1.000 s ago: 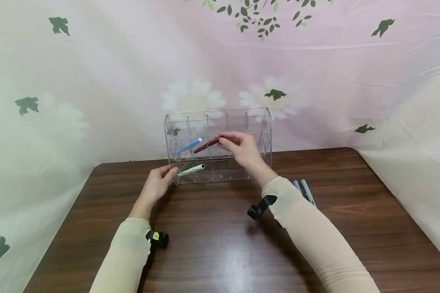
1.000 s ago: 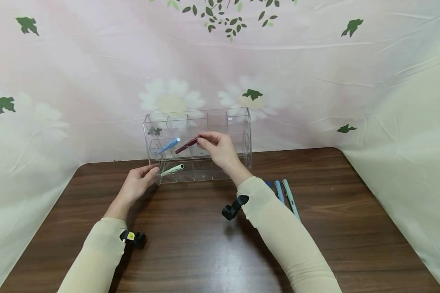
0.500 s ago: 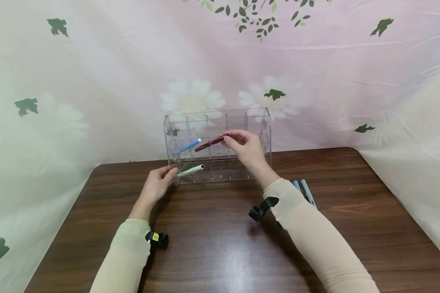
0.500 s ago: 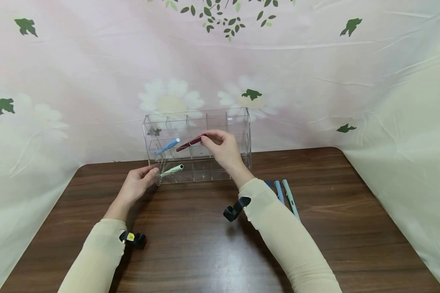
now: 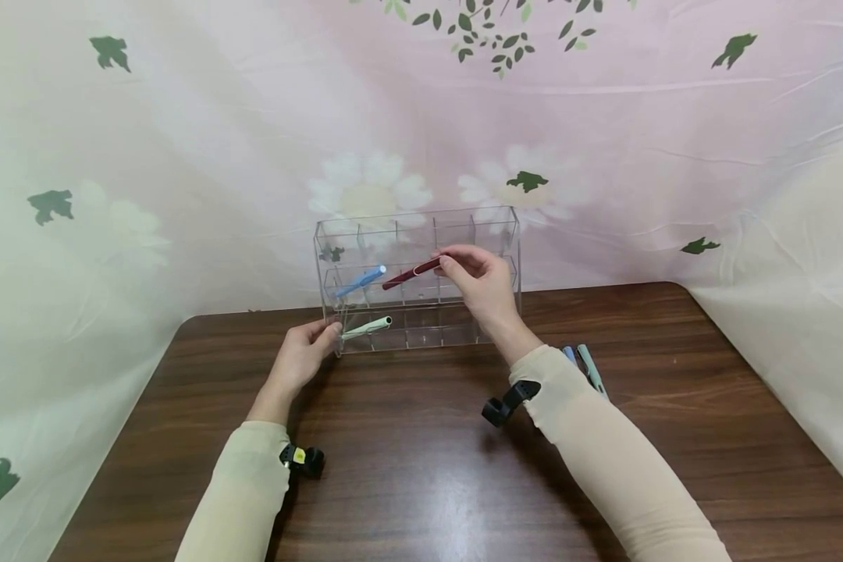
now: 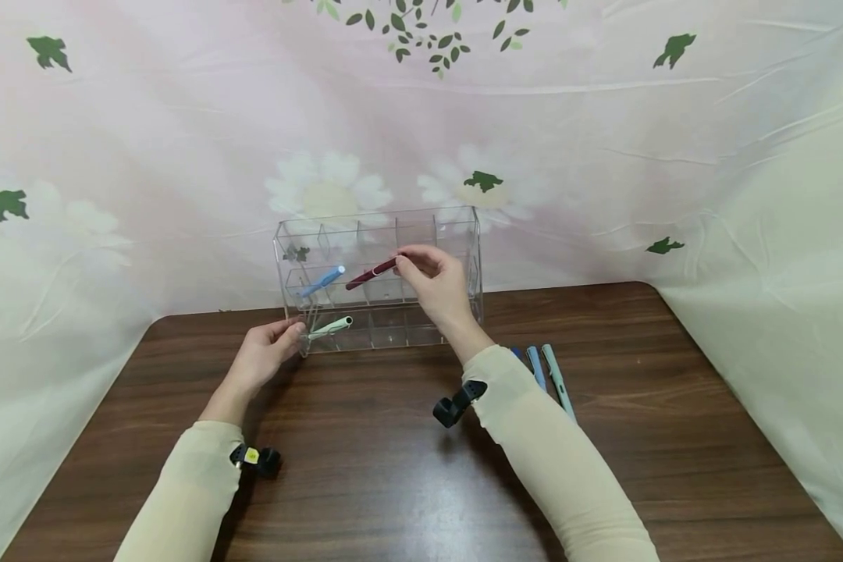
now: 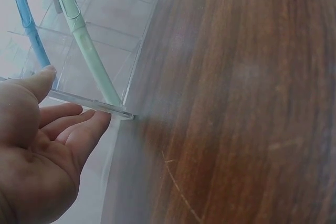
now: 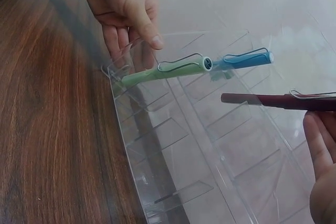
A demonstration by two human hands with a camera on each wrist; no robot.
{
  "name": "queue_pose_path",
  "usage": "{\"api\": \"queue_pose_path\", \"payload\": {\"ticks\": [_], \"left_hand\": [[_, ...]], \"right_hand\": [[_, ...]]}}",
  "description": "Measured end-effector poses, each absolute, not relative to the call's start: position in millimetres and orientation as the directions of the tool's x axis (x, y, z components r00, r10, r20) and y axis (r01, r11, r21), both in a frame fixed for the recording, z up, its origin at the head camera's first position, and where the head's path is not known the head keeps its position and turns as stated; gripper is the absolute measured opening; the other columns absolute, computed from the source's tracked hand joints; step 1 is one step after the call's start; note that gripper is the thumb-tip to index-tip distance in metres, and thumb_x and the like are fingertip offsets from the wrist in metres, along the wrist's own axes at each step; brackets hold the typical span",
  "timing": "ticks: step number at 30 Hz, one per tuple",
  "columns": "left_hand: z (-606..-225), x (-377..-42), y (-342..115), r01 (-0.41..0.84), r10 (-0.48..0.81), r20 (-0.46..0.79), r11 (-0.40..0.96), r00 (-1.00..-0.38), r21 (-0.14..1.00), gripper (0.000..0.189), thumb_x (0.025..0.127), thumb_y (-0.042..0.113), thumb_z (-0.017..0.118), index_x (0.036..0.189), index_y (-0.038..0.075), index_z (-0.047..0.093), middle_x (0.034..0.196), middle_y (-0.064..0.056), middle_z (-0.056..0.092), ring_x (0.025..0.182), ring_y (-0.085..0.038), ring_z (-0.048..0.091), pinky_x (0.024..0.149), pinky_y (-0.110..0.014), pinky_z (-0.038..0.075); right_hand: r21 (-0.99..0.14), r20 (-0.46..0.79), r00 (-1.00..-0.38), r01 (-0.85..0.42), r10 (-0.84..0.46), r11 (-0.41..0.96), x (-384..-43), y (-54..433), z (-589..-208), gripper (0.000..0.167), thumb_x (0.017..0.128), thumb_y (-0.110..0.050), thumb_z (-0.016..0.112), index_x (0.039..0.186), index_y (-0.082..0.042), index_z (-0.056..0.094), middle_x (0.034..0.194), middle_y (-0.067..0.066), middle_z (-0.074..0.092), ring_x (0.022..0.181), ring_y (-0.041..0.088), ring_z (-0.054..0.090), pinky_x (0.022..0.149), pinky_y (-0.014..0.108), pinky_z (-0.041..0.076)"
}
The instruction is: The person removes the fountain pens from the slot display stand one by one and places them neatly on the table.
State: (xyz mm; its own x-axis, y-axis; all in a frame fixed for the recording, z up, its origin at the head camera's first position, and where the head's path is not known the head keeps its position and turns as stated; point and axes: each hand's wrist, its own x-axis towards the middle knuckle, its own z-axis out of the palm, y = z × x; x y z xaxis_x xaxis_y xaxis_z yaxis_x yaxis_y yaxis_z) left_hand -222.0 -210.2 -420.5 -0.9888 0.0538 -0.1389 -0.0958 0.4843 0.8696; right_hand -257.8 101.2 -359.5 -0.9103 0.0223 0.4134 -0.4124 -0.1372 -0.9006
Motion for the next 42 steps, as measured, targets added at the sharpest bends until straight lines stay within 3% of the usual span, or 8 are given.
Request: {"api": "queue_pose_path", "payload": {"ticks": [9,20,28,35,41,42], "left_hand": [[-420.4,-222.5,-210.1,-0.095,0.060,-0.139,0.469,-0.988,0.878,0.058,0.116,0.035,0.052,0.159,-0.004,0.048,0.159,-0.027,0.054,0.147,-0.040,0.056,0.120,-0.053,0.051],[-420.0,-224.7,-208.6,-0.084,0.059,-0.125,0.466,-0.990,0.881,0.056,0.116,0.033,0.053,0.157,-0.005,0.051,0.157,-0.028,0.056,0.146,-0.039,0.057,0.118,-0.052,0.053],[-420.5,-224.4,-208.5,-0.084,0.059,-0.126,0.468,-0.990,0.880,0.055,0.116,0.033,0.052,0.156,-0.006,0.052,0.156,-0.028,0.056,0.145,-0.040,0.057,0.118,-0.051,0.053],[-420.9,-224.2,-209.1,-0.079,0.066,-0.125,0.470,-0.990,0.879,0.056,0.117,0.033,0.052,0.157,-0.006,0.051,0.157,-0.029,0.055,0.146,-0.040,0.057,0.118,-0.051,0.052],[-423.2,-223.6,-211.0,-0.085,0.076,-0.133,0.451,-0.988,0.889,0.058,0.116,0.034,0.051,0.158,-0.006,0.048,0.159,-0.028,0.053,0.147,-0.040,0.056,0.119,-0.048,0.051],[-423.5,-223.6,-211.1,-0.083,0.077,-0.131,0.450,-0.988,0.889,0.058,0.116,0.034,0.052,0.158,-0.006,0.049,0.159,-0.028,0.054,0.147,-0.040,0.056,0.118,-0.048,0.051]], "right_hand": [[-0.890,0.436,-0.895,-0.444,0.096,-0.101,-257.3,106.7,-359.1,0.024,0.101,-0.001,0.073,0.117,0.016,0.074,0.103,0.006,0.084,0.089,0.010,0.080,0.088,0.027,0.068],[-0.876,0.454,-0.879,-0.470,0.146,-0.106,-252.6,113.7,-351.3,0.023,0.101,-0.003,0.074,0.116,0.014,0.074,0.094,-0.013,0.082,0.085,0.008,0.079,0.083,0.023,0.067],[-0.849,0.488,-0.856,-0.511,0.170,-0.137,-249.5,119.9,-343.4,0.025,0.101,-0.002,0.074,0.117,0.018,0.072,0.095,-0.010,0.082,0.086,0.006,0.079,0.086,0.025,0.067],[-0.835,0.481,-0.854,-0.515,0.198,-0.192,-243.3,124.2,-336.9,0.011,0.101,-0.002,0.074,0.110,0.002,0.079,0.096,-0.004,0.083,0.084,0.011,0.080,0.089,0.030,0.068],[-0.825,0.496,-0.841,-0.534,0.216,-0.186,-238.4,130.0,-332.6,0.023,0.101,0.000,0.072,0.115,0.019,0.071,0.094,-0.007,0.083,0.082,0.009,0.079,0.083,0.026,0.067],[-0.826,0.495,-0.841,-0.534,0.219,-0.181,-237.8,132.0,-332.2,0.021,0.102,0.000,0.072,0.114,0.016,0.073,0.093,-0.007,0.083,0.081,0.008,0.078,0.082,0.024,0.067]]}}
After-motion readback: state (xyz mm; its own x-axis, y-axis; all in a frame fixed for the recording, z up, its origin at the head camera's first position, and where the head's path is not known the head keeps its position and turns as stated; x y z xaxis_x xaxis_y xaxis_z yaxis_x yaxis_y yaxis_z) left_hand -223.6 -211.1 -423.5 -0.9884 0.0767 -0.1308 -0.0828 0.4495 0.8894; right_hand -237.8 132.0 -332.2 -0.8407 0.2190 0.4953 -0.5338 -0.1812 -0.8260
